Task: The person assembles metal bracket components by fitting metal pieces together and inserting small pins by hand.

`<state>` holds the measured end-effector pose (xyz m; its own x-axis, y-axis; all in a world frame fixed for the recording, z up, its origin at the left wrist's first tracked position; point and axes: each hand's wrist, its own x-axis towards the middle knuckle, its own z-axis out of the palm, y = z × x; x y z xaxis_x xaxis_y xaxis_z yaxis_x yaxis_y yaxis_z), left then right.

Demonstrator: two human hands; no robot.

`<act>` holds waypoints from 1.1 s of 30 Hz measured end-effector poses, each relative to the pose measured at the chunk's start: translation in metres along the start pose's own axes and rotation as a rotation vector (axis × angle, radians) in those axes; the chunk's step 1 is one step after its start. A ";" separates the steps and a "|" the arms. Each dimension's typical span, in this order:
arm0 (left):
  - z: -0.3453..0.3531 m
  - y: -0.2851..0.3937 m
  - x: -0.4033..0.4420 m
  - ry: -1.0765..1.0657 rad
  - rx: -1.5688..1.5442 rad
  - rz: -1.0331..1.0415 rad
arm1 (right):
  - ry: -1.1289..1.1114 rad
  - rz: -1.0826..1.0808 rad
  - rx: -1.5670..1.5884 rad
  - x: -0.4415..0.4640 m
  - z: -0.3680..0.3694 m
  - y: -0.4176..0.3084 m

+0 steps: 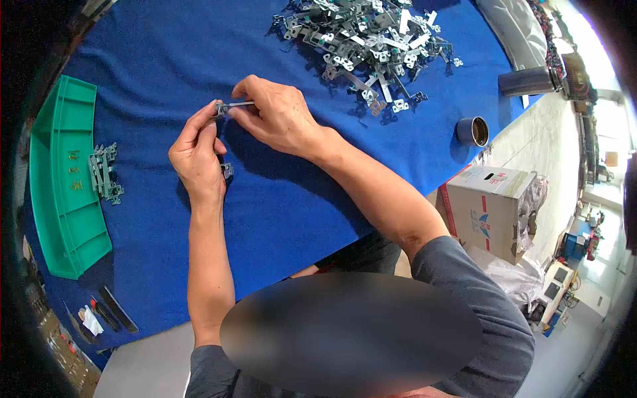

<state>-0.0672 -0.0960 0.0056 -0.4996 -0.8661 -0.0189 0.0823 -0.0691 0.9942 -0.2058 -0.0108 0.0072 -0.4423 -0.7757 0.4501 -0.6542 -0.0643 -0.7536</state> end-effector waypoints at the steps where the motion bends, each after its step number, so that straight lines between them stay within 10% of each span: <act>1: 0.001 0.001 0.000 0.002 0.000 0.000 | -0.002 0.000 0.001 0.000 -0.001 0.000; 33: 0.003 0.004 0.000 -0.006 0.016 0.009 | -0.045 -0.064 -0.128 0.000 -0.002 0.005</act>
<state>-0.0696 -0.0949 0.0099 -0.5038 -0.8638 -0.0092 0.0728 -0.0530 0.9959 -0.2098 -0.0100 0.0045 -0.3707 -0.8002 0.4714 -0.7545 -0.0366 -0.6553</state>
